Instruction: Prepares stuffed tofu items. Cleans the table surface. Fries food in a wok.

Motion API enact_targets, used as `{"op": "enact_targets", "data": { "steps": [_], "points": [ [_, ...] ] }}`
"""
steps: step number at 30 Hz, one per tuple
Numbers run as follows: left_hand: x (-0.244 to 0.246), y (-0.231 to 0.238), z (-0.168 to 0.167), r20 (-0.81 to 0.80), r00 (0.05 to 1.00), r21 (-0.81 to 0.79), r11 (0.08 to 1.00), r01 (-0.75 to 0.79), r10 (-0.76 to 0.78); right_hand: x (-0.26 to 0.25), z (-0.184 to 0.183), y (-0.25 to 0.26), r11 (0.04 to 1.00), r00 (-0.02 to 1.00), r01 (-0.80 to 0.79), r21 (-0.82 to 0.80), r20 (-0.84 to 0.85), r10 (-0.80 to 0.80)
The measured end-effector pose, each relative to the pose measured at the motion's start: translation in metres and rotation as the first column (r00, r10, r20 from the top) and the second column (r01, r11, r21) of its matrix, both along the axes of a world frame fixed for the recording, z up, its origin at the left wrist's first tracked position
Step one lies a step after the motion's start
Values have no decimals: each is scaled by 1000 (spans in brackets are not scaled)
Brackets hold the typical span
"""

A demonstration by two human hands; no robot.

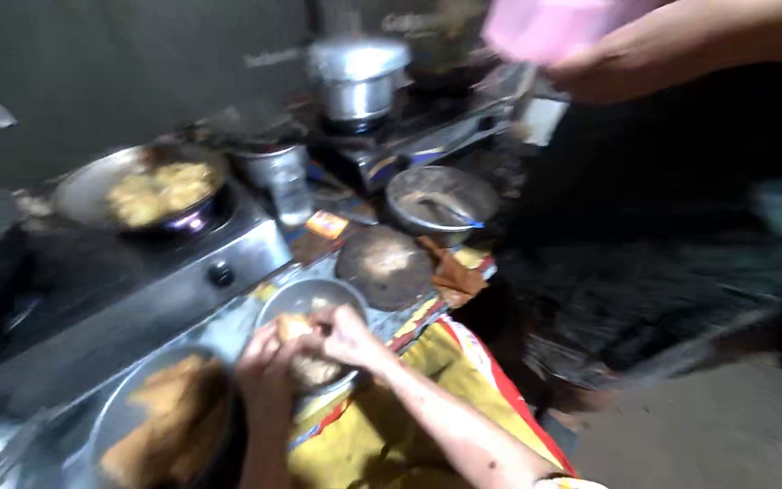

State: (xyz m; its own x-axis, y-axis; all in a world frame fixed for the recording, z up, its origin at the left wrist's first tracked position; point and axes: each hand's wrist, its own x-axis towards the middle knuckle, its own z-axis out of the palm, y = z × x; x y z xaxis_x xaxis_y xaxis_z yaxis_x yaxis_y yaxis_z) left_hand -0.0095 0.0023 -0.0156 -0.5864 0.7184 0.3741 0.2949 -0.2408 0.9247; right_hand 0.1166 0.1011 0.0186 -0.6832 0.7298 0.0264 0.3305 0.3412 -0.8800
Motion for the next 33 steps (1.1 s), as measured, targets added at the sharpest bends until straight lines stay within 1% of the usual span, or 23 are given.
{"op": "enact_targets", "data": {
  "steps": [2,4,7,11,13,14,16,17,18,21,24,26,29,30,33],
  "points": [
    [-1,-1,1,120,992,-2,1000,30,-29,-3,-6,-2,999,997,34,6,-67,-33],
    [0,2,-2,192,981,27,999,38,-43,-6,-10,-2,997,990,76,30,-119,-72],
    [3,3,0,270,962,15,999,42,-44,-9,-12,1,993,990,104,63,-100,-98],
    [6,5,9,369,929,-66,996,58,-29,-2,-11,6,990,997,21,137,-82,-9],
    [7,6,17,434,901,-73,996,48,-12,3,-11,12,981,991,-31,189,-122,55],
    [7,5,21,448,894,-71,997,40,-4,6,-11,16,978,988,-46,202,-136,75],
    [5,2,25,425,905,-74,997,-1,32,11,-12,24,974,988,-29,226,-138,61],
    [3,1,27,409,911,-70,997,-29,55,13,-14,30,970,993,-21,243,-107,48],
    [0,-1,27,393,916,-57,997,-57,75,14,-14,35,966,998,-37,254,-42,49],
    [-5,-3,25,378,919,-2,993,-119,111,5,-11,44,944,968,-180,277,221,120],
    [-8,-4,24,375,919,13,991,-135,120,-17,-3,47,913,836,-359,197,503,220],
    [-8,-4,24,371,921,13,991,-134,120,-35,-3,48,885,727,-441,146,636,257],
    [-10,-3,22,381,915,-15,990,-140,135,-52,-4,46,846,593,-530,53,737,325],
    [-10,-3,22,385,912,-22,990,-143,140,-54,-5,45,836,572,-547,28,742,349],
    [-11,-3,22,399,906,-19,989,-149,144,-53,-12,48,804,599,-595,27,681,421]
  ]
}}
